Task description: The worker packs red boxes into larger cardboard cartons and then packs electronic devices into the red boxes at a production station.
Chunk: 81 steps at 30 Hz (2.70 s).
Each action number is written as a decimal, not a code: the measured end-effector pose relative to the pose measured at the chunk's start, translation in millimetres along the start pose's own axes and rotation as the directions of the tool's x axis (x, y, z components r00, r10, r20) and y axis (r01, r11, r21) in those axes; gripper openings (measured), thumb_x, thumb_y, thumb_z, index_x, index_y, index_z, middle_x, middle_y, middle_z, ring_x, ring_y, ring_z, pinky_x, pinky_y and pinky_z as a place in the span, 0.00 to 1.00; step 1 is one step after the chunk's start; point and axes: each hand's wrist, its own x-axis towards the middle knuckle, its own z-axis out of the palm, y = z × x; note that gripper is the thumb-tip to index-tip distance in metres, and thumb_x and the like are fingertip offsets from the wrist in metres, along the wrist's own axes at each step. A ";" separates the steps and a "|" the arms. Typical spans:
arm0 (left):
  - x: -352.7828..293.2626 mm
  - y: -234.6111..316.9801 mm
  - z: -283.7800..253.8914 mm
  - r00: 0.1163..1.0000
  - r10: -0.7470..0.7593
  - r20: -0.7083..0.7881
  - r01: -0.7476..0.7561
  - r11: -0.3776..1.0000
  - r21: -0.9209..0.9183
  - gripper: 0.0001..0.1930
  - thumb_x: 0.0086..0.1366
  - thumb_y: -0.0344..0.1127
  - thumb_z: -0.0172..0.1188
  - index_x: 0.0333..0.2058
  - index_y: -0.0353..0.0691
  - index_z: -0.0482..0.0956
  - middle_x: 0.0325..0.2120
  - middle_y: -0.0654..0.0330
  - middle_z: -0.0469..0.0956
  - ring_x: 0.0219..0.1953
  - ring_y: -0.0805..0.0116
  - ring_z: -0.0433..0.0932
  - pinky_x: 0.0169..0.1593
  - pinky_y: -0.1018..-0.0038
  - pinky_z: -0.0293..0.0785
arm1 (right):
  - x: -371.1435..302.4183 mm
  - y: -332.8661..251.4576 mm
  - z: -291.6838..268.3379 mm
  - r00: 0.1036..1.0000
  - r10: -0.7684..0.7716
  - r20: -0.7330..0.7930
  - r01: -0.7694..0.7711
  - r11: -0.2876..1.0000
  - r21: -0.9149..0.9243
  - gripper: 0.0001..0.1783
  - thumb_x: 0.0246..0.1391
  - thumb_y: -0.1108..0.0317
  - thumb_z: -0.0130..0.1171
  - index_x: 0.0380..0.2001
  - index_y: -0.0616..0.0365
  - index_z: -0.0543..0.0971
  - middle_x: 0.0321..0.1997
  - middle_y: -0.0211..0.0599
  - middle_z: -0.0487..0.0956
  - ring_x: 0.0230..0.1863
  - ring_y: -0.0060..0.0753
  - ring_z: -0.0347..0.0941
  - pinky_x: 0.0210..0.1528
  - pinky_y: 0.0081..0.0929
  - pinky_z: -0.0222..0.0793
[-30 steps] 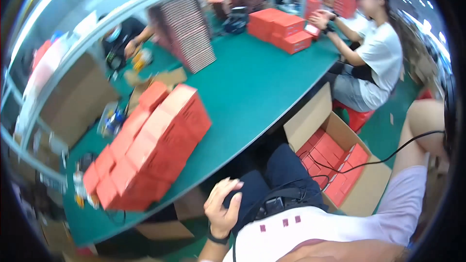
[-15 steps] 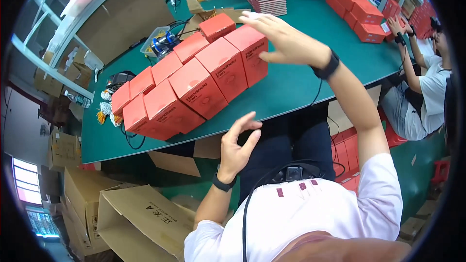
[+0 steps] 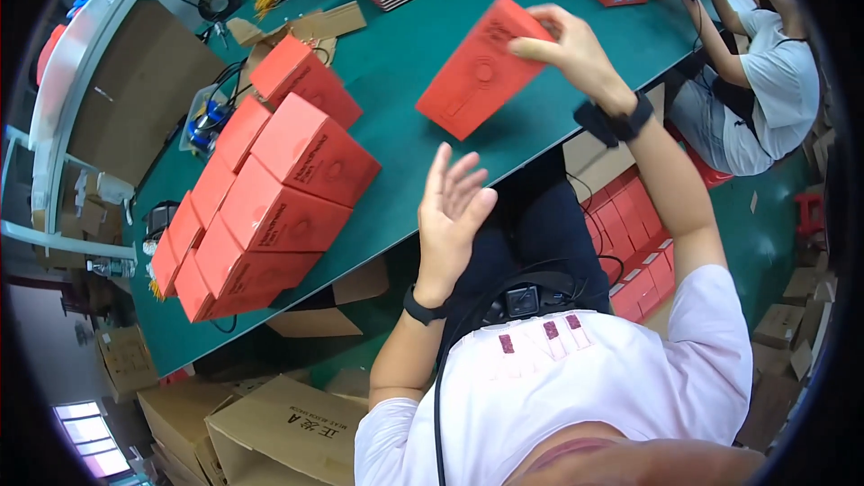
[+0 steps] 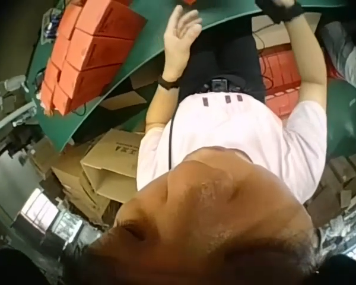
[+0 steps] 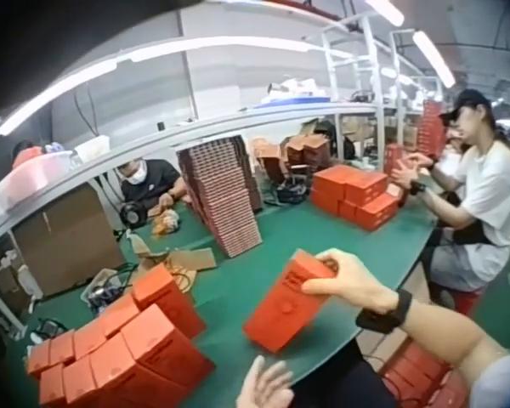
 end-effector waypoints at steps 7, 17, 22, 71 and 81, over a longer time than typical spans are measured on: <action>57.3 -17.6 17.3 0.949 -0.267 0.170 0.316 0.755 -0.575 0.45 0.64 0.72 0.49 0.65 0.38 0.58 0.60 0.47 0.66 0.60 0.54 0.70 0.62 0.55 0.65 | -140.1 47.5 20.3 0.905 -0.295 -0.307 0.363 0.912 0.193 0.52 0.41 0.59 0.78 0.64 0.62 0.58 0.61 0.42 0.66 0.64 0.35 0.64 0.67 0.35 0.59; 67.9 25.5 11.3 0.807 0.577 0.129 -0.535 0.620 0.574 0.50 0.39 0.34 0.76 0.62 0.36 0.57 0.52 0.51 0.66 0.53 0.59 0.71 0.56 0.66 0.69 | -114.6 5.6 -35.2 0.937 -0.337 0.087 0.348 0.907 -0.238 0.45 0.46 0.66 0.70 0.67 0.63 0.63 0.68 0.45 0.67 0.61 0.42 0.71 0.68 0.40 0.59; 64.5 24.1 4.1 0.803 0.556 0.214 -0.559 0.581 0.592 0.51 0.39 0.35 0.76 0.62 0.36 0.57 0.53 0.50 0.66 0.54 0.57 0.70 0.56 0.65 0.69 | -76.9 -36.7 -31.5 0.868 -0.466 0.171 0.492 0.854 -0.170 0.30 0.47 0.71 0.67 0.56 0.61 0.74 0.56 0.43 0.76 0.53 0.39 0.75 0.59 0.33 0.67; 63.4 17.0 53.2 0.845 0.303 0.440 -0.520 0.657 0.546 0.59 0.31 0.44 0.85 0.62 0.38 0.61 0.52 0.51 0.69 0.52 0.53 0.72 0.55 0.61 0.72 | -75.5 -48.3 -56.5 0.893 -0.084 0.441 0.245 0.915 -0.321 0.13 0.44 0.66 0.65 0.23 0.61 0.71 0.23 0.30 0.68 0.22 0.22 0.65 0.24 0.21 0.62; 62.6 16.8 59.0 0.833 0.291 0.471 -0.540 0.613 0.576 0.58 0.32 0.43 0.85 0.62 0.37 0.60 0.54 0.51 0.67 0.54 0.52 0.70 0.56 0.61 0.71 | -93.3 -44.0 -64.1 0.913 -0.183 0.364 0.276 0.936 -0.219 0.12 0.48 0.66 0.70 0.28 0.62 0.77 0.28 0.28 0.76 0.21 0.15 0.69 0.23 0.13 0.65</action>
